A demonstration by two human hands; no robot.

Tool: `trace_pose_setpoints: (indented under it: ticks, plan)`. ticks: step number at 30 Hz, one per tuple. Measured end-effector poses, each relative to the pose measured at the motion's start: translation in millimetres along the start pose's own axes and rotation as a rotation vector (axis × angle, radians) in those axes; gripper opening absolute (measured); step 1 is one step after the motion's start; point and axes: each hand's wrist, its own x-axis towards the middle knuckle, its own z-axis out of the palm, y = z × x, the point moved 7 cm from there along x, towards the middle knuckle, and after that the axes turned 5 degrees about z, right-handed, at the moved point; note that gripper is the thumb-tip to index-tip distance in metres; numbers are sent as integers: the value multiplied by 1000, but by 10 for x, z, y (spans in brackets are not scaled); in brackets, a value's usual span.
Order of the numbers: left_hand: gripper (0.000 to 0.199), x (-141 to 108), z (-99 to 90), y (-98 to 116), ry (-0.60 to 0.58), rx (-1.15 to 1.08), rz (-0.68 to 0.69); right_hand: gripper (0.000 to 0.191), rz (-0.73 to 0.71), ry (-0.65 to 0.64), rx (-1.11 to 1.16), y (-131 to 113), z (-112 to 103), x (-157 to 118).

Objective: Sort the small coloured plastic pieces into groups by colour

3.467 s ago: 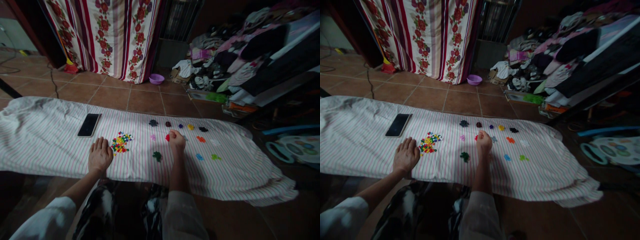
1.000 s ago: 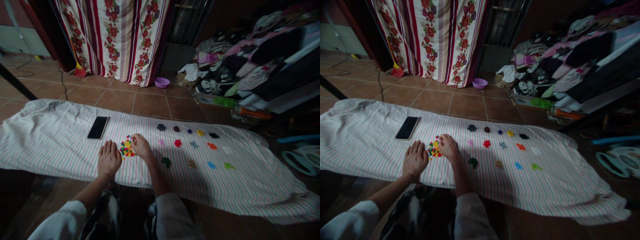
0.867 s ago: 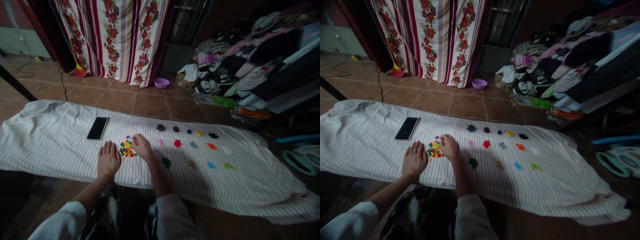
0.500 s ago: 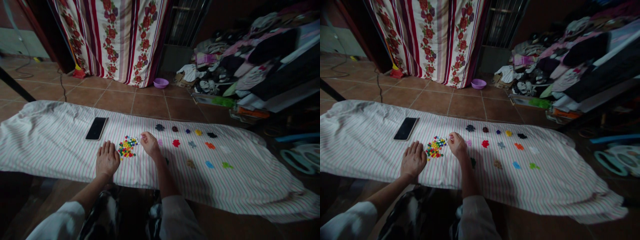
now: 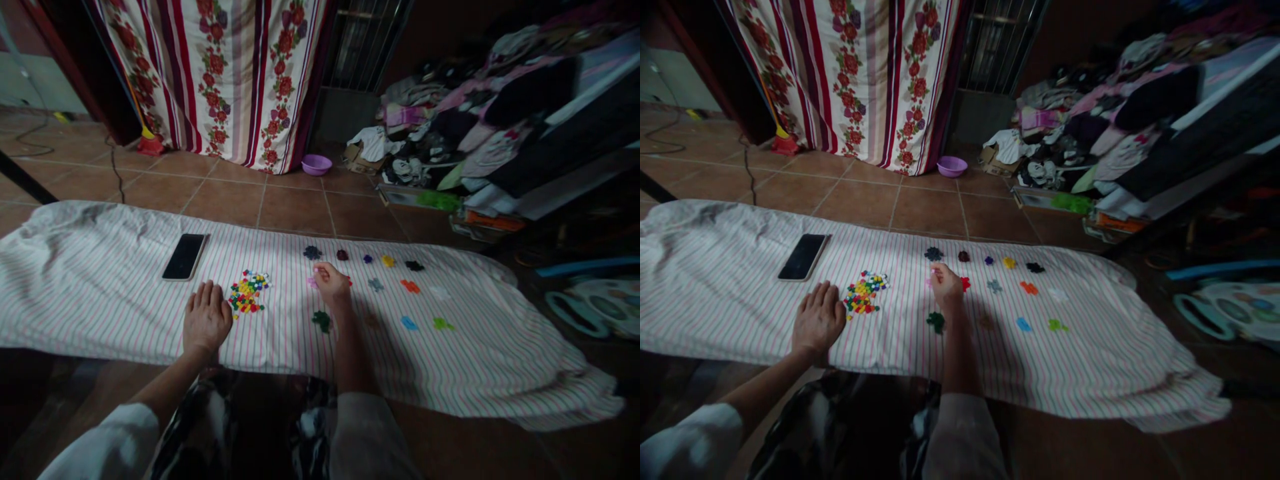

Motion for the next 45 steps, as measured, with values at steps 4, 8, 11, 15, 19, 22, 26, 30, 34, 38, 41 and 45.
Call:
trace_pose_setpoints:
  ticks: [4,8,11,15,19,22,26,30,34,38,41,45]
  plan:
    - [51,-1,-5,4,1,15,8,16,38,11,-19,92,-65,-4]
    - [51,-1,-7,7,7,19,6,18,44,-35,-80,116,-38,-13]
    - [51,-2,-5,7,13,19,3,21,1,-44,-137,93,-33,-12]
    - [50,-2,-4,3,14,17,2,23,-19,-31,-212,84,-55,-11]
    - [50,2,-5,0,4,0,-3,25,2,-58,-240,111,-46,-24]
    - [50,5,-11,5,3,-4,-3,26,3,-61,-259,127,-36,-28]
    - [50,4,-17,9,8,6,-5,27,11,-64,-281,167,-17,-20]
    - [49,1,-17,5,18,14,-10,25,29,-113,-292,215,36,-17]
    - [49,0,-9,4,15,17,-9,24,62,-142,-338,237,81,-20]
    - [50,-1,-10,6,14,9,-10,30,68,-149,-338,217,102,-26]
    - [49,-2,-13,2,15,-15,-19,38,26,-160,-308,187,108,-35]
    - [50,-3,-8,-4,17,-49,-22,46,-20,-184,-280,177,100,-54]
